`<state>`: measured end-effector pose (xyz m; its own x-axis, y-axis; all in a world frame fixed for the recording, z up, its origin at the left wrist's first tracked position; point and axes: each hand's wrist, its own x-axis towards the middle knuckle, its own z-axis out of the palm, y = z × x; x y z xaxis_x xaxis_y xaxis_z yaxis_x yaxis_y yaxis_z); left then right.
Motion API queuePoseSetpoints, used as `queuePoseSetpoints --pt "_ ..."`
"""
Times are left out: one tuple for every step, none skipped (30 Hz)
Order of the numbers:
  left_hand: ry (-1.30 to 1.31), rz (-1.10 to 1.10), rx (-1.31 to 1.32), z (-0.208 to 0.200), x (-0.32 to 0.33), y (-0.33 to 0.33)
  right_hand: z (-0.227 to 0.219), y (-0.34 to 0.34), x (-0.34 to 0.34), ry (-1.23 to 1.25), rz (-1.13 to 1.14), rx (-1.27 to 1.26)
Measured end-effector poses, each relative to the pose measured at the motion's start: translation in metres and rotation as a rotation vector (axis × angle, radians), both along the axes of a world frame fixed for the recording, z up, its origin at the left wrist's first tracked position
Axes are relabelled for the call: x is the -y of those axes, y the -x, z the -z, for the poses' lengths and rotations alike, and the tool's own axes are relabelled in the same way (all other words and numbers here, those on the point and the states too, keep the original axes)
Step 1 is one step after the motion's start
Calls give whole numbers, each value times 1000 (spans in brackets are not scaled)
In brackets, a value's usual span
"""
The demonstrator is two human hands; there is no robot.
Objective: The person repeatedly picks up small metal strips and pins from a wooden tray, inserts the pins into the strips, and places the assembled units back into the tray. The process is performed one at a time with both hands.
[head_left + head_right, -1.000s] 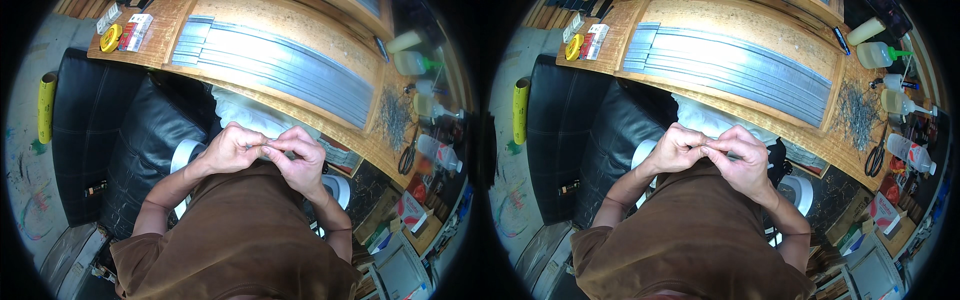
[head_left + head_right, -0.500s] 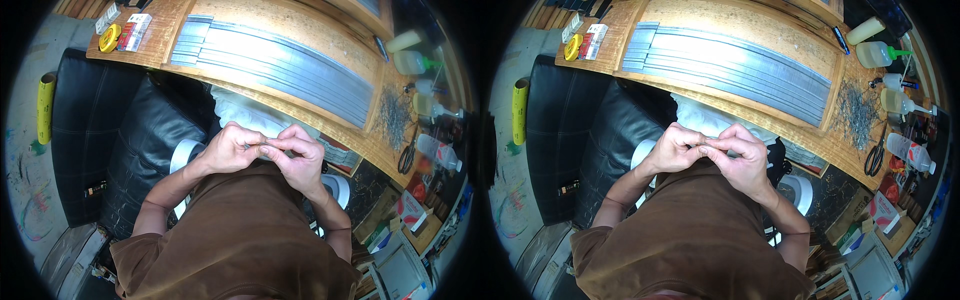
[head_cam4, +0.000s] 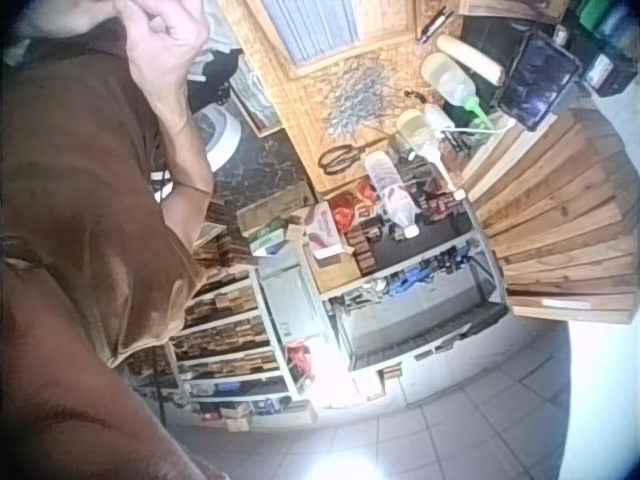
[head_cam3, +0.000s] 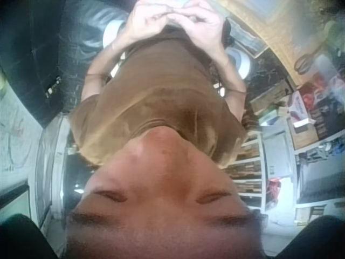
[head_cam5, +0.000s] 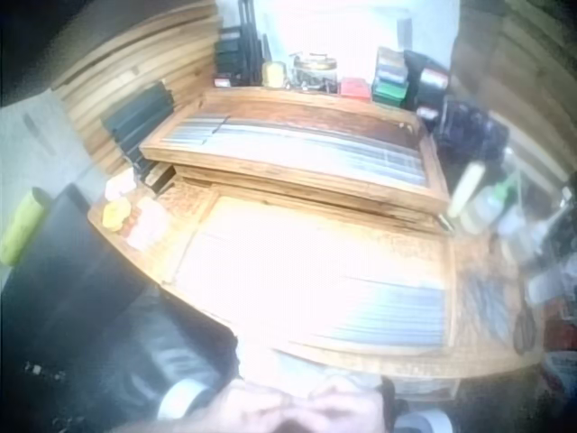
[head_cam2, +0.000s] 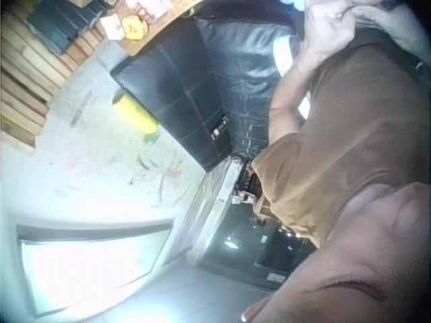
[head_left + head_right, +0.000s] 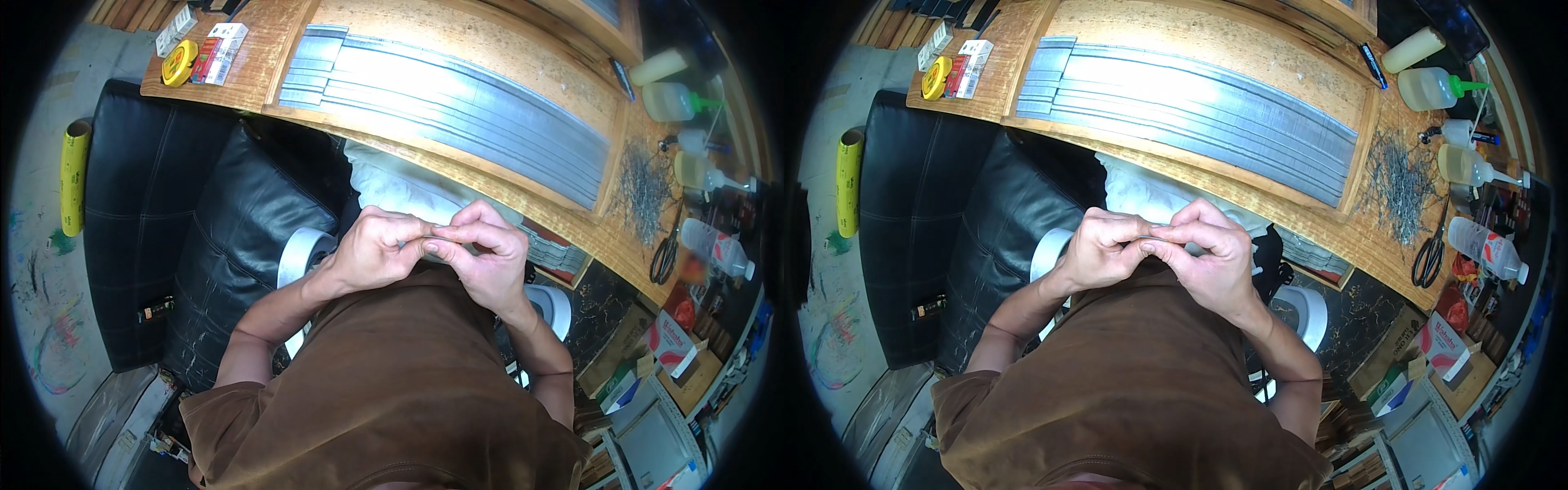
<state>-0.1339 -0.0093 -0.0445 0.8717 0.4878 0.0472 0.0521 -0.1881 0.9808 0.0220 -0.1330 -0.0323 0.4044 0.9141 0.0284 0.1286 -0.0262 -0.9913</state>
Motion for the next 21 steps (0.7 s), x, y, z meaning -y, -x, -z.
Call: queuePoseSetpoints --pt "-1 -4 -7 -1 0 0 0 0 0 0 -3 -2" --pt "-3 -9 -15 -2 1 1 1 -1 -1 -8 -7 0" --pt "-3 -12 -22 -3 1 1 2 -1 -1 -16 -11 2" --pt "-5 -19 -9 -2 1 1 2 -2 -2 -23 -14 4" --pt "-7 -26 5 -1 2 0 2 -1 -2 -7 -8 -4" --pt "-10 -34 18 1 3 0 1 -1 -2 8 -4 -12" --pt "-10 -35 22 2 4 0 0 -1 -2 24 1 -20" --pt "-11 -36 26 3 4 0 1 -1 -2 13 -1 -33" --pt "-15 -37 32 3 4 -1 4 -2 -2 -1 -4 -44" --pt "18 -30 10 4 5 -1 6 -3 -1 -15 -6 -54" --pt "49 -22 -12 5 7 0 7 -3 0 -13 -10 15" --pt "76 -11 -26 6 8 -2 5 -6 0 -15 -11 91" --pt "205 -63 -43 4 9 -4 4 -9 1 -16 -10 168" --pt "334 -111 -60 2 12 -4 3 -9 4 -19 1 200" --pt "463 -155 -73 1 13 -8 3 -11 9 24 -26 205" --pt "480 -155 -171 3 9 -5 3 -14 15 68 -50 210" --pt "567 -179 -119 4 6 -9 4 -16 20 113 -71 215" --pt "553 -163 -110 7 2 -8 8 -18 24 58 -147 243" --pt "539 -142 -101 7 -3 -8 15 -19 28 -10 -198 281" --pt "599 -128 -98 6 -5 -10 18 -17 33 -51 -224 265" --pt "655 -135 -72 7 -4 -13 22 -15 36 -92 -259 250"
